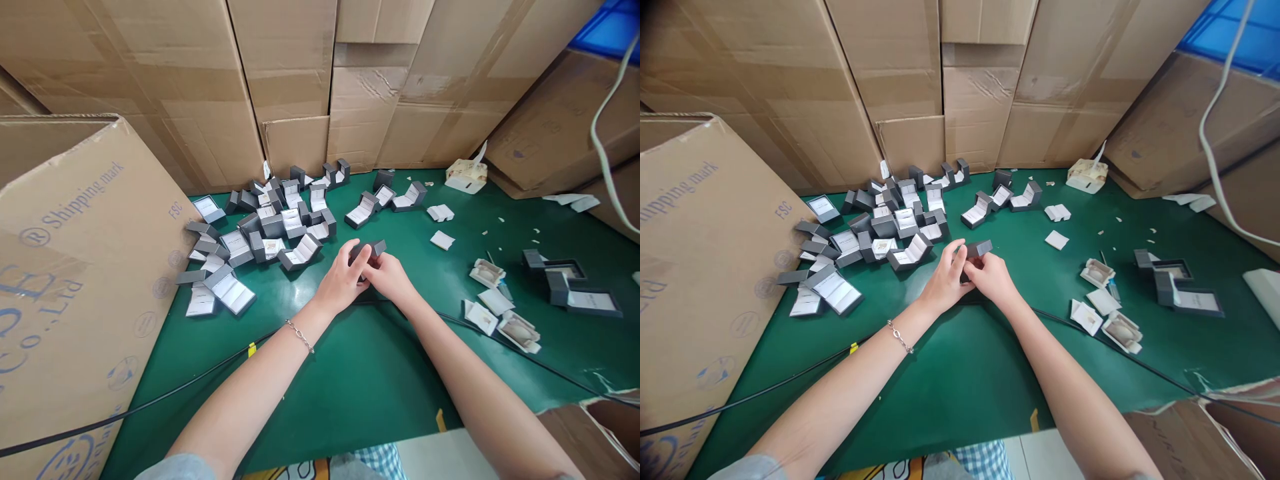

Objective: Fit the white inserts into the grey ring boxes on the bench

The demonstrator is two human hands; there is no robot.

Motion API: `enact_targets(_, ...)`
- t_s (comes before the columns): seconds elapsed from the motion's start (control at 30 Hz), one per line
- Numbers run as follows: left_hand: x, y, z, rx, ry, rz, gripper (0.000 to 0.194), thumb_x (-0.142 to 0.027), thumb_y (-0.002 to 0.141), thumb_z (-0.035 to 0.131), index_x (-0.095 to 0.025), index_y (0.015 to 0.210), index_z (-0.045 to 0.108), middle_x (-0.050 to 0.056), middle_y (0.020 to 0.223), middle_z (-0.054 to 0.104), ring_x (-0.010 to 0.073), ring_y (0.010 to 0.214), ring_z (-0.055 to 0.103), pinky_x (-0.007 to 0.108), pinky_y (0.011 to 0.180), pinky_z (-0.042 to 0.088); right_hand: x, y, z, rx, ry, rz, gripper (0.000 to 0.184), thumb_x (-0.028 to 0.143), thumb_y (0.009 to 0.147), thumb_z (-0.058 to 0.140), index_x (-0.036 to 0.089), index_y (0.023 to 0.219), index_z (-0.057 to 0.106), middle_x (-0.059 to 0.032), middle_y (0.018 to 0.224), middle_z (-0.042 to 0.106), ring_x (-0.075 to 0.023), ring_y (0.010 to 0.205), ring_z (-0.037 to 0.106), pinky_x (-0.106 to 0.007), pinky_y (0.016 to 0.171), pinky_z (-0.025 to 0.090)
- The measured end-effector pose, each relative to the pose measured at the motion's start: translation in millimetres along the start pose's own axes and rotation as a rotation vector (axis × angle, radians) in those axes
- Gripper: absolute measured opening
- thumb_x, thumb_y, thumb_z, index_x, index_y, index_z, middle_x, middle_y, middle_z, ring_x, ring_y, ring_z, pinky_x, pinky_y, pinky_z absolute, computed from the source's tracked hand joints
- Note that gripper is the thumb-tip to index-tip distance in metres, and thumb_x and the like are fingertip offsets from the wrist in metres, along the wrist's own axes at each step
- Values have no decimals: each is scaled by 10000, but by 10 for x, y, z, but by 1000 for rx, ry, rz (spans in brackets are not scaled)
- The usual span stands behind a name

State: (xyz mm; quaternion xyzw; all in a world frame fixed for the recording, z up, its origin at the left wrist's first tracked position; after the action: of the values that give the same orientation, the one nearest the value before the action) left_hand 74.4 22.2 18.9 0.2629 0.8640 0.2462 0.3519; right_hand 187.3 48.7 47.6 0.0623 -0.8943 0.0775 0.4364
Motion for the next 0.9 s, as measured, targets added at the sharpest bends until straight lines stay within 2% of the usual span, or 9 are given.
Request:
enact_targets(0.13,24,-2,-20,-30,16,-16,1049,-102,764,599,-409,1362,-206,168,1359,238,265,1109,494,414,787,515,1,-8,33,-59,97,-15,187,327,684,532,160,730,602,-51,745,668,-163,662,598,-256,586,448)
enact_targets(0.4,25,1,-18,-34,-4,-43,1072,-99,751,611,-430,1350,-213,159,1368,197,240,1063,507,394,787,506,-14,-12,43,-77,119,1,193,328,690,548,159,733,632,-51,750,685,-180,699,623,-266,617,457)
enact_targets(0.57,18,-1,-18,-21,-17,-43,1074,-113,753,615,-428,1349,-221,167,1365,187,230,1032,522,397,788,504,51,-46,38,-135,-80,-83,145,303,698,539,172,647,574,-40,655,643,-158,600,573,-263,568,419)
enact_targets(0.73,31,-10,-14,-31,-12,-18,995,-128,795,560,-431,1354,-206,164,1367,185,230,1060,510,386,786,503,86,-84,66,-182,-292,-203,117,252,731,506,180,649,549,-37,661,594,-143,593,525,-254,556,382)
enact_targets(0.9,69,-20,-27,-71,17,-57,980,-103,799,525,-423,1353,-217,169,1350,213,223,1029,514,368,737,507,125,-123,97,-124,-426,-413,189,220,800,445,182,654,558,-27,656,565,-125,597,489,-232,544,350)
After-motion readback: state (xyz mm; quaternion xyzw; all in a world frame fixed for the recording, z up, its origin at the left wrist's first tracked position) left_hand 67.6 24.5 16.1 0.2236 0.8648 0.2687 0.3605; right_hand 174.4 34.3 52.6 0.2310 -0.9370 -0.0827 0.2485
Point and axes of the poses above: each hand's wrist, its own y-axis towards the middle knuckle, its own z-axis out of the palm, x = y × z, the point moved 3 cm from there along y, towards the middle knuckle
